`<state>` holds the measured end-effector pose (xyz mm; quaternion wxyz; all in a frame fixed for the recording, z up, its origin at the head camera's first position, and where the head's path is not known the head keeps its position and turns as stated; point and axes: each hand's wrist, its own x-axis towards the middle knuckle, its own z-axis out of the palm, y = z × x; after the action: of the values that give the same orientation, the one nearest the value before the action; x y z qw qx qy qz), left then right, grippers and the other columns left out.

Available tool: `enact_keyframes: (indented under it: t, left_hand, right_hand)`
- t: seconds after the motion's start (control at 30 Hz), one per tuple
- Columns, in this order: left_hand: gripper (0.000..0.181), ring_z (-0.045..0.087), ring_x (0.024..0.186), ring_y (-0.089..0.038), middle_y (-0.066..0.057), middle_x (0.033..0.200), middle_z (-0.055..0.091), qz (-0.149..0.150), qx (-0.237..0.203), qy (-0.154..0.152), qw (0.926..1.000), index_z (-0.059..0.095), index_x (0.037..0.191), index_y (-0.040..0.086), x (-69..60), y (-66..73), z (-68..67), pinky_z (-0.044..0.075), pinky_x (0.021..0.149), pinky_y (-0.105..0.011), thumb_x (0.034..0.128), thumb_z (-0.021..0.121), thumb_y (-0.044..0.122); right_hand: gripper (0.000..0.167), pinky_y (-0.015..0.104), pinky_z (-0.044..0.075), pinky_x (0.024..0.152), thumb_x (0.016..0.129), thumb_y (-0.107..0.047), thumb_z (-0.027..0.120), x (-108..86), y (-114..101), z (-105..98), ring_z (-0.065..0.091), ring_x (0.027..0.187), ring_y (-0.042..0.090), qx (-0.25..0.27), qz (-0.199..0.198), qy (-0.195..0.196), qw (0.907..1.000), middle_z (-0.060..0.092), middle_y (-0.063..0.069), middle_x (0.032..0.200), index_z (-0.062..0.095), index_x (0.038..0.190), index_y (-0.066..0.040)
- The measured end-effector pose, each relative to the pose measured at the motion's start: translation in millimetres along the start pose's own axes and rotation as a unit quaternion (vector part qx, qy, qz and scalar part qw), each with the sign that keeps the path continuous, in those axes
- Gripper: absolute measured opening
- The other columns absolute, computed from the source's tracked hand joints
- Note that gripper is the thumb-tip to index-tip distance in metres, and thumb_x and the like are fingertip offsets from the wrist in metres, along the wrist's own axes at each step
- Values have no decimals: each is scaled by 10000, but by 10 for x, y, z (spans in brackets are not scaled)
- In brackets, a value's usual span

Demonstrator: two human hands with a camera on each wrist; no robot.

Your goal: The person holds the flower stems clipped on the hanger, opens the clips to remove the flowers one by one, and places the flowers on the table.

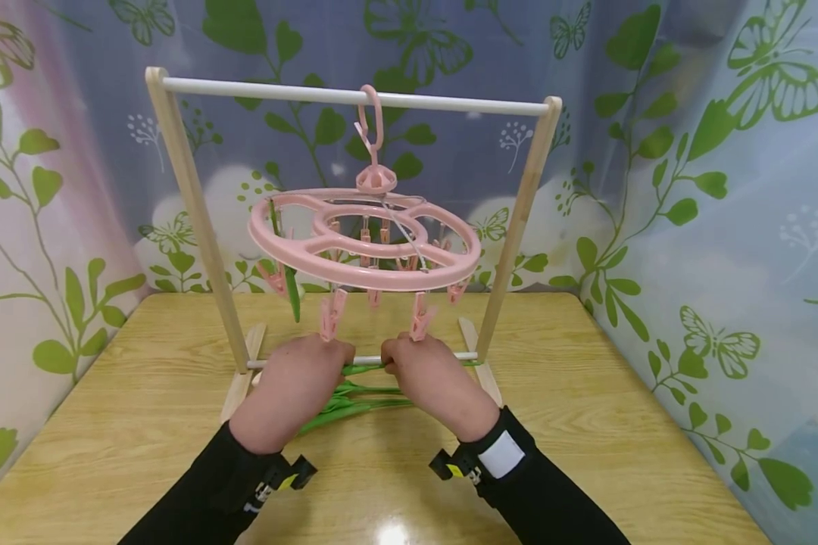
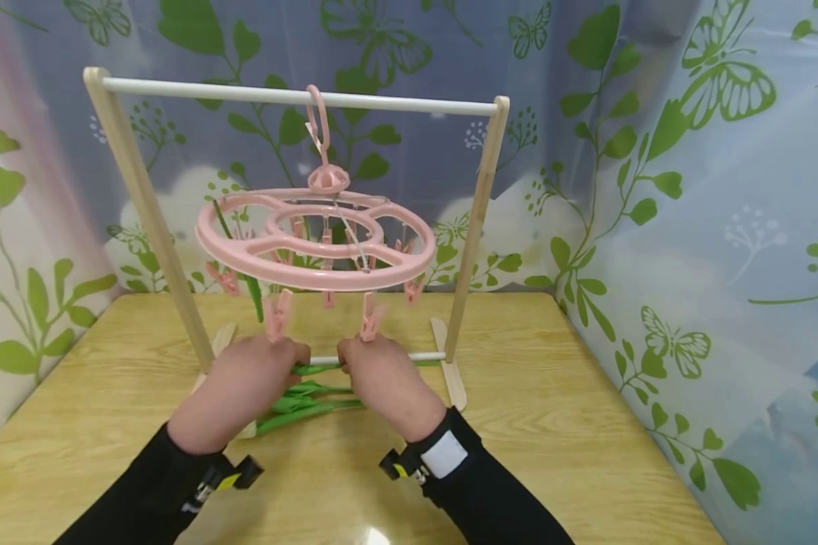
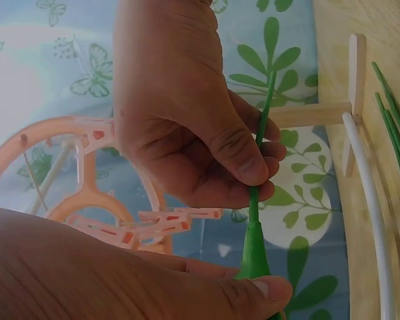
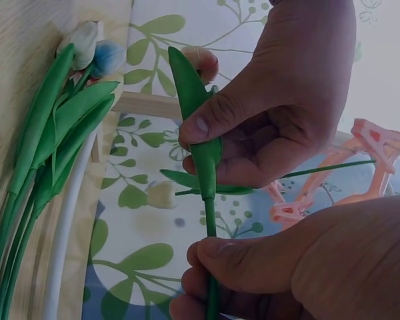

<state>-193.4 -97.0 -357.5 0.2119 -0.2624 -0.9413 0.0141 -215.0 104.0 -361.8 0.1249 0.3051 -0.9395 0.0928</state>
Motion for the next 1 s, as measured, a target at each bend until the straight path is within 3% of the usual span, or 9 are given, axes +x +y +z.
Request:
enact_keyframes:
  t: [0.2, 0.6, 1.0]
  left_hand:
    - [149, 397, 484, -103, 26, 629, 507, 72, 3, 167, 9998, 697, 818, 173, 7, -3, 25, 315, 446, -255, 848, 840, 149]
    - [185, 399, 520, -94, 28, 656, 522, 74, -62, -10, 10000, 656, 787, 181, 14, -13, 83, 304, 475, -246, 873, 818, 153]
    - [162, 412, 488, -81, 25, 625, 503, 138, 34, 285, 9995, 691, 787, 162, 12, -11, 128, 330, 427, -248, 869, 793, 67]
  right_hand:
    - [52, 234, 486, 651, 949, -133, 737, 18, 35, 56, 525, 659, 67, 42, -160, 93, 9998, 660, -17, 803, 730, 898, -127]
    - [55, 266, 550, 727, 931, -98, 748, 71, 47, 116, 659, 787, 102, 197, 157, -348, 9991, 717, -13, 893, 743, 929, -153]
    - [44, 263, 564, 700, 918, -71, 755, 61, 107, 213, 672, 771, 107, 309, -251, -60, 9992, 734, 32, 894, 743, 904, -110]
